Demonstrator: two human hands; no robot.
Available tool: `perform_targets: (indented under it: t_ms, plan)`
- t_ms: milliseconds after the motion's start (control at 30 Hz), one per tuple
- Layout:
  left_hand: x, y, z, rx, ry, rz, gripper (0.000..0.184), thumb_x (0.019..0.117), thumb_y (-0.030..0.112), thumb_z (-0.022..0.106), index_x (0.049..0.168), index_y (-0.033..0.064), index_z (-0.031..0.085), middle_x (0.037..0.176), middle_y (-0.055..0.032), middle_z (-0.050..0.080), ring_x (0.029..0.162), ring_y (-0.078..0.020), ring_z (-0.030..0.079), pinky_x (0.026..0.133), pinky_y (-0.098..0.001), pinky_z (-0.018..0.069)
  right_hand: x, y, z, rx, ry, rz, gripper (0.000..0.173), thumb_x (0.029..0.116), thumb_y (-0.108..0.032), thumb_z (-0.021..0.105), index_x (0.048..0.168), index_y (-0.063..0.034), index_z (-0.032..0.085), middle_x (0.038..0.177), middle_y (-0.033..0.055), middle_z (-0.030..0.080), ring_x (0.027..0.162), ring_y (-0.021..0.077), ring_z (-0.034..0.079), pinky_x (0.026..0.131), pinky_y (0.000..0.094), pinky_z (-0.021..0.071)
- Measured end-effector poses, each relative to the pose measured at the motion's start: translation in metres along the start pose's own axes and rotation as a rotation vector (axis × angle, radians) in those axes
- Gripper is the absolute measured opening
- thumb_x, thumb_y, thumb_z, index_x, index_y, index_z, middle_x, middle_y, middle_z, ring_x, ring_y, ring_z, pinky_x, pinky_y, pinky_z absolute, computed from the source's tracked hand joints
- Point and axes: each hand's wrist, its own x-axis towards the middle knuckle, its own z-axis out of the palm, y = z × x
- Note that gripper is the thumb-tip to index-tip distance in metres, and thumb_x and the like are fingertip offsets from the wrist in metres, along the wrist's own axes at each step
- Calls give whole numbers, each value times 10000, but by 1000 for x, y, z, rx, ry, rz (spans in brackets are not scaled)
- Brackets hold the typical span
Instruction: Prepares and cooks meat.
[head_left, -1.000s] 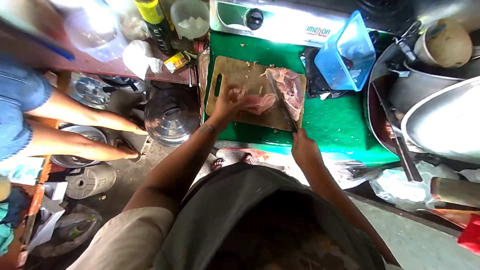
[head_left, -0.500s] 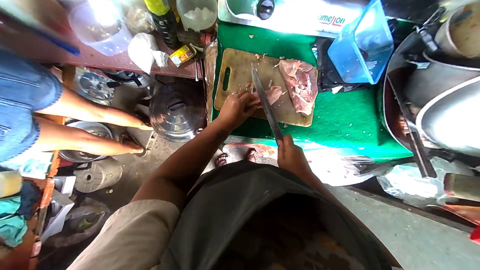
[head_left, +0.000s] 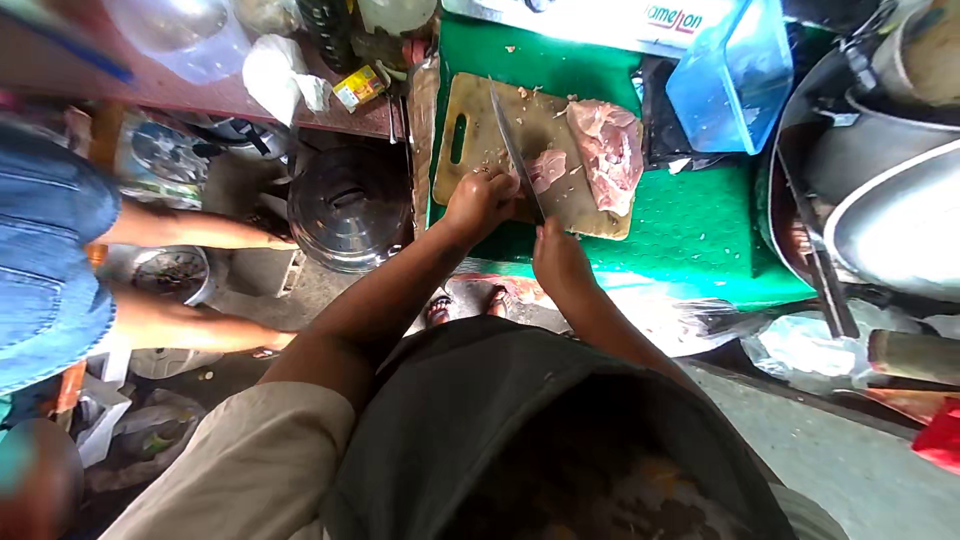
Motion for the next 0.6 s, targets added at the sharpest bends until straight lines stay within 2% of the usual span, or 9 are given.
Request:
perform_targets:
  t_ms: [33, 133, 233, 300, 367, 433, 500, 600]
  plan:
    - [1, 1, -2, 5, -13, -10, 167, 903, 93, 687, 1014, -15, 750, 1067, -205, 724, 1025, -378, 698, 928, -511, 547, 9, -7, -1, -1, 24, -2, 334, 1123, -183, 376, 1303, 69, 500, 1055, 293, 675, 982, 458, 705, 833, 593, 570]
    - [3, 5, -6, -10, -56, -94, 186, 918, 130, 693, 999, -31, 738, 1087, -215, 718, 1073, -385, 681, 972, -516, 522, 13, -11, -3, -54, 45, 4, 317, 1122, -182, 385, 1301, 53, 502, 1067, 284, 681, 976, 454, 713, 810, 587, 576]
    - [8, 7, -8, -40, -78, -158, 197, 930, 169, 698, 986, -16, 736, 1096, -204, 711, 1081, -370, 674, 981, -514, 516, -21, 9, -8, -91, -47, 45, 299, 1119, -182, 397, 1309, 31, 484, 949, 257, 681, 902, 434, 719, 762, 573, 581]
    - [9, 7, -8, -56, -93, -155, 204, 929, 161, 698, 1002, -25, 735, 1112, -218, 706, 1084, -386, 672, 980, -532, 514, -42, 16, -17, -138, -207, 121, 302, 1125, -181, 353, 1332, 15, 453, 994, 242, 678, 976, 407, 711, 834, 539, 567]
    - [9, 2, -6, -57, -66, -101, 191, 921, 156, 703, 968, -26, 737, 1074, -220, 711, 1047, -390, 684, 950, -533, 525, -45, 12, -23, -163, -254, 147, 322, 1129, -180, 342, 1345, 33, 453, 1034, 254, 679, 1025, 403, 704, 875, 524, 553]
    - [7, -4, -2, -56, -54, -60, 166, 925, 154, 701, 943, -6, 739, 1061, -202, 719, 1042, -376, 687, 949, -517, 529, -31, 9, -15, -129, -163, 94, 310, 1121, -173, 378, 1315, 48, 476, 977, 264, 677, 954, 423, 713, 823, 549, 570]
    - [9, -5, -1, -58, -41, -42, 133, 904, 119, 712, 960, 6, 754, 1066, -189, 726, 1063, -369, 683, 968, -506, 526, -2, 2, -9, -129, -77, 42, 327, 1123, -187, 388, 1323, 50, 490, 1012, 291, 682, 967, 457, 713, 816, 592, 575]
    - [9, -2, -6, -51, -55, -58, 153, 891, 100, 714, 1005, 8, 757, 1085, -184, 727, 1094, -367, 674, 989, -505, 518, 31, -10, -7, -111, -16, -18, 308, 1123, -175, 378, 1306, 45, 492, 1081, 287, 672, 1002, 451, 706, 834, 583, 572]
